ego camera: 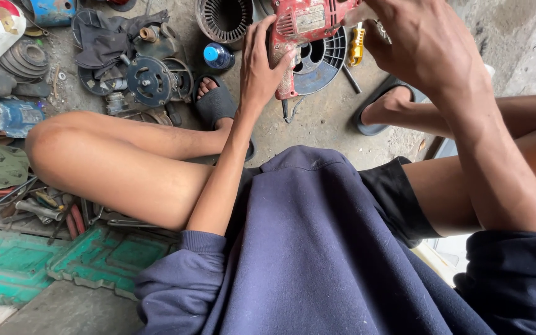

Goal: Disassembling and inspecting the internal components of a handheld power drill on a workshop floor.

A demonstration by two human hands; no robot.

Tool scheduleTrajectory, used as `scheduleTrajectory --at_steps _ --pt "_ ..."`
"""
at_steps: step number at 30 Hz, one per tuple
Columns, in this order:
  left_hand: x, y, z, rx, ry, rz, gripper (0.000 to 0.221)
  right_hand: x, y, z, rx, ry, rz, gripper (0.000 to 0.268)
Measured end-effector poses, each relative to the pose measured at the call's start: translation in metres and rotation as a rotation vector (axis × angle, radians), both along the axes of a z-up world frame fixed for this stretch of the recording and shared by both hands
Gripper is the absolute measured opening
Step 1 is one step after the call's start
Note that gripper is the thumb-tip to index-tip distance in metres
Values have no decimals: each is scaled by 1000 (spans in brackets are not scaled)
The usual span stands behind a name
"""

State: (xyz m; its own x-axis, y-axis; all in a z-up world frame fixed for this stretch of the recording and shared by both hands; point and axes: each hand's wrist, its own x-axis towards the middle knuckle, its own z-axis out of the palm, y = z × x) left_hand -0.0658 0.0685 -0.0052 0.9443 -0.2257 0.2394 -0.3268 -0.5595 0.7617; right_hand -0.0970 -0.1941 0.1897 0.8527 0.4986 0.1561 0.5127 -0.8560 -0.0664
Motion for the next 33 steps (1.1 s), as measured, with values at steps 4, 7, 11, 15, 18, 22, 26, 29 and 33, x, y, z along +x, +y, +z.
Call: scheduleTrajectory --at_steps 4,7,11,15,18,22,26,29,33 --pt "1 -1 -3 -3 0 3 77 -1 9 -1 34 -30 5 33" --pt "-1 -3 -3 -9 -4 7 76 -2 16 -12 45 -58 -112 43" --pt "-6 -11 3 50 -70 52 76 0 8 -25 -19 -194 -203 45" --pt "-6 -20 -2 175 -81 66 80 1 0 -13 -150 -121 -140 35" --pt "-6 -19 0 186 -99 44 84 -7 -13 -4 -116 -57 -75 32" --pt "-5 -18 1 209 -121 65 83 -27 -47 4 27 9 -172 23" --pt "-13 -32 -2 201 -202 -12 74 -36 -73 -7 355 199 -200 19" --pt "-29 -48 21 -57 -40 -187 71 -40 -69 -19 658 402 -312 23" --pt "-38 -55 69 -454 67 -316 13 -44 -58 -20 881 580 -465 25"
